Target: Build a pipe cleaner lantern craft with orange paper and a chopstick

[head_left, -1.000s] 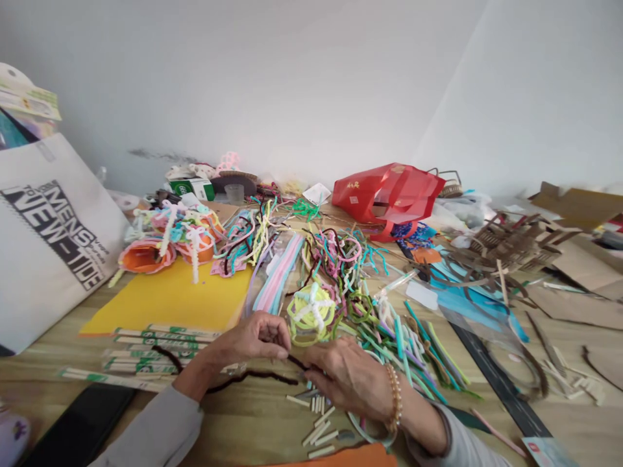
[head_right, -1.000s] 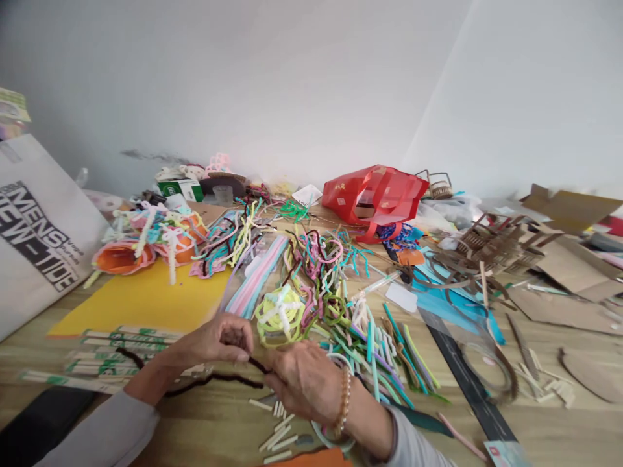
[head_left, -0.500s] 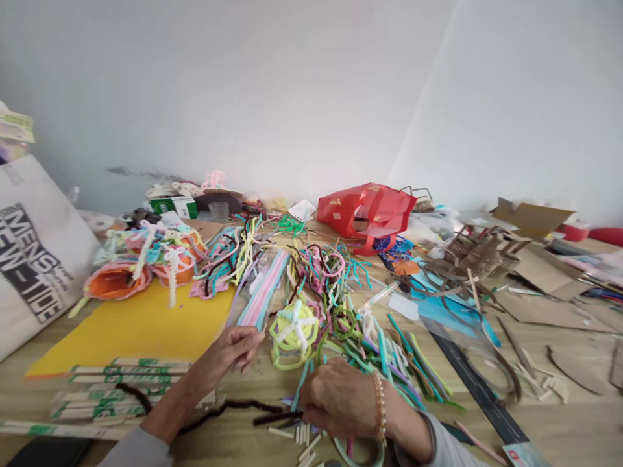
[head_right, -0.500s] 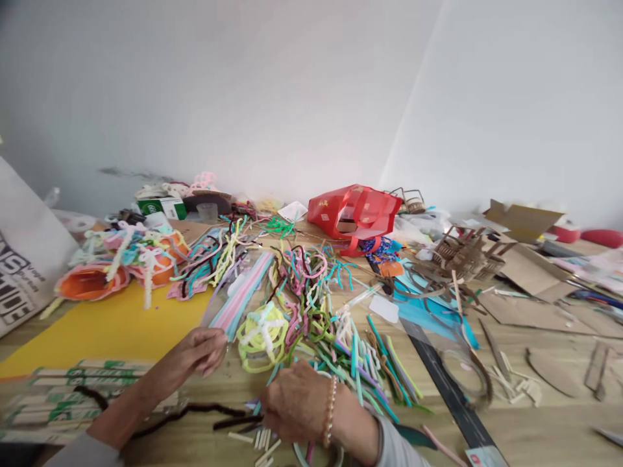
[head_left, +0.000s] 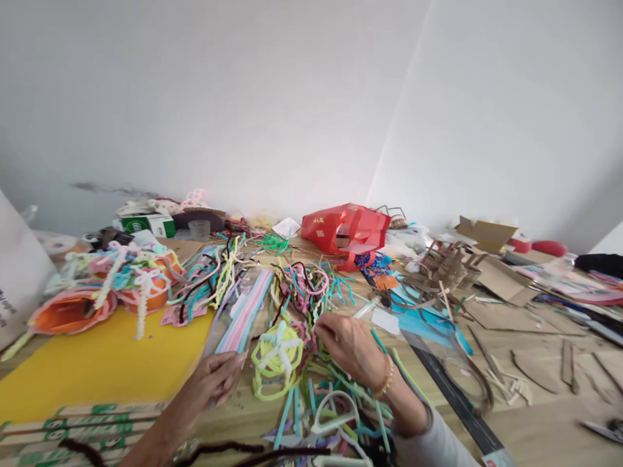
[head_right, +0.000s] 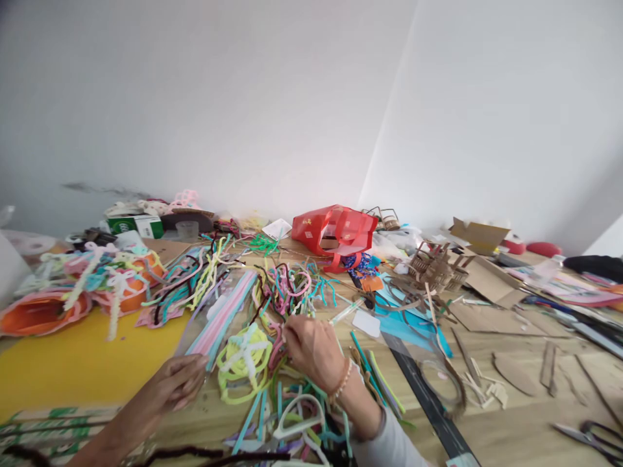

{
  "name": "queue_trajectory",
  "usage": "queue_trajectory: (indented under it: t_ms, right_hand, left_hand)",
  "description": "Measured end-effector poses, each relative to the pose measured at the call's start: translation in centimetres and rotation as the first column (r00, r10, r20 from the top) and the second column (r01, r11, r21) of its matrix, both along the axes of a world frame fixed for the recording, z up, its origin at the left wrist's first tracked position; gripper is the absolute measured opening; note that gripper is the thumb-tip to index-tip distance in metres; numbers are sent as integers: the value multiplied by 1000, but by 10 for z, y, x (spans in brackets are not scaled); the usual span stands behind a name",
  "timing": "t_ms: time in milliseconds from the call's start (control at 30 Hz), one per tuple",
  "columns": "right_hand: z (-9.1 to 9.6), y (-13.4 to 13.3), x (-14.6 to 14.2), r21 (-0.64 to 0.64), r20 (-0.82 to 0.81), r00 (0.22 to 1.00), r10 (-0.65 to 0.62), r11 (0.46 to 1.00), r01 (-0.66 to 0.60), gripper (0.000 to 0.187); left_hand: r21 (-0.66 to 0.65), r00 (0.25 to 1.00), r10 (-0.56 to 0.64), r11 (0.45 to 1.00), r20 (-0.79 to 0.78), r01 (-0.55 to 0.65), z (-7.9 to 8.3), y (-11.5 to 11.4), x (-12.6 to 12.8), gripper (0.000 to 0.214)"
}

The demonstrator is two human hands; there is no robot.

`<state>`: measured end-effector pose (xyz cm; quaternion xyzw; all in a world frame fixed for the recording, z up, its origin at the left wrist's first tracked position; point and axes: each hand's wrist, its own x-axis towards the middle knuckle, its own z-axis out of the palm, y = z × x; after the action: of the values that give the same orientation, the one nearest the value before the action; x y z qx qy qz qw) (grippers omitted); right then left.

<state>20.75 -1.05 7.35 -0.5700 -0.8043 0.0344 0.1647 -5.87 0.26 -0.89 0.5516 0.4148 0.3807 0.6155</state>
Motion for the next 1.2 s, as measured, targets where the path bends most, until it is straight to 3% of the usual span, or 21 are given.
queue_trajectory:
  t_ms: [67,167,333,533,700,833,1067,1133,1200]
  right_hand:
    - [-8,20,5,22,49,996,-77,997,76,28]
    - [-26,44,7,-4,73,993,-91,996,92,26]
    - [-53,63,4,-42,52,994,-101,994,103,23]
    - [-60,71,17,-21,-134,982,-135,991,134,20]
    - [-55,72,24,-19,-399,910,-116,993,118,17]
    - [-47,68,24,-82,-642,763,-80,996,35,22]
    - [-20,59,33,-108,-908,412,-80,993,-47,48]
    - [-11,56,38,-107,-953,294,-78,991,-85,49]
    - [0,53,41,-101,-989,125,-83,984,-147,45]
  left_hand:
    - [-3,1000,1,1000,22,-1,0,0,0,57]
    - [8,1000,-2,1000,20,2,1,-1,1,57]
    - [33,1000,7,999,-28,-6,4,-4,3,57]
    - [84,997,67,994,-49,-63,8,-7,7,55]
    - [180,987,147,975,-71,-132,6,-8,10,43]
    - [276,979,181,950,-97,-148,1,-9,14,36]
    - [445,933,300,876,-198,-187,-6,-11,21,54]
    - [446,931,307,874,-196,-194,-7,-10,22,57]
    - [438,933,308,876,-185,-202,-7,-11,21,55]
